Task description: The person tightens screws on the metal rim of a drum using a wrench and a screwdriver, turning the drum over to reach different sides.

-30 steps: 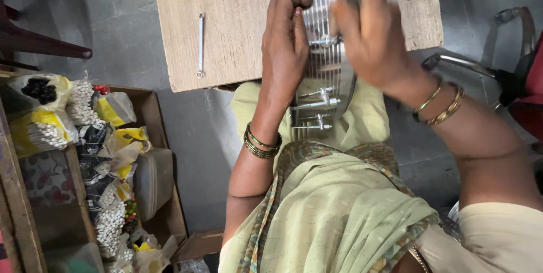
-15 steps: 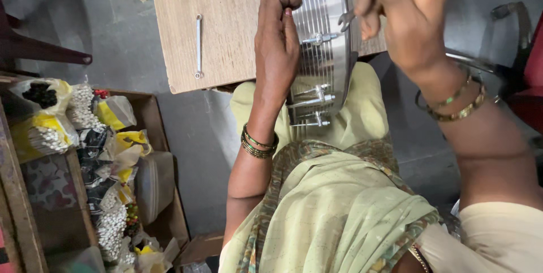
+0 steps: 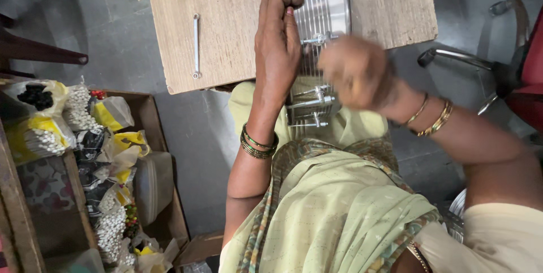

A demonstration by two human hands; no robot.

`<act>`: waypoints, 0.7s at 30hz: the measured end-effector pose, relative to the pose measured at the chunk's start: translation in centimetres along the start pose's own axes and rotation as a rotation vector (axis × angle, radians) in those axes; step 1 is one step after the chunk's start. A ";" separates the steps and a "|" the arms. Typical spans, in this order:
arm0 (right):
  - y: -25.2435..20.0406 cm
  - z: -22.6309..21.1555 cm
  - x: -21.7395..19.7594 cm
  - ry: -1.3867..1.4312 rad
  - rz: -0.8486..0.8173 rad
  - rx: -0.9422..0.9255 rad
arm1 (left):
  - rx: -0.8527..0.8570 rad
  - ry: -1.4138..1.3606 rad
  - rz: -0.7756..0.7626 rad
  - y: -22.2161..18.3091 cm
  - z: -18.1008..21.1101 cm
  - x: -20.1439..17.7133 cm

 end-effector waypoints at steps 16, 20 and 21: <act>0.5 7.4 -4.7 0.487 0.194 0.709 | 0.103 0.202 -0.090 -3.5 1.9 0.6; -1.3 13.2 -2.7 0.617 0.173 0.829 | 0.141 0.239 -0.063 -3.3 1.4 0.0; -1.6 14.1 -2.2 0.606 0.163 0.837 | 0.142 0.231 -0.069 -3.2 1.3 0.0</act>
Point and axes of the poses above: each hand's wrist, its own y-axis towards the middle knuckle, its own x-axis out of the palm, z = x × y, the point moved 3 cm from there along y, towards the middle knuckle, and after that the axes turned 7 degrees about z, right-handed, at the moved point
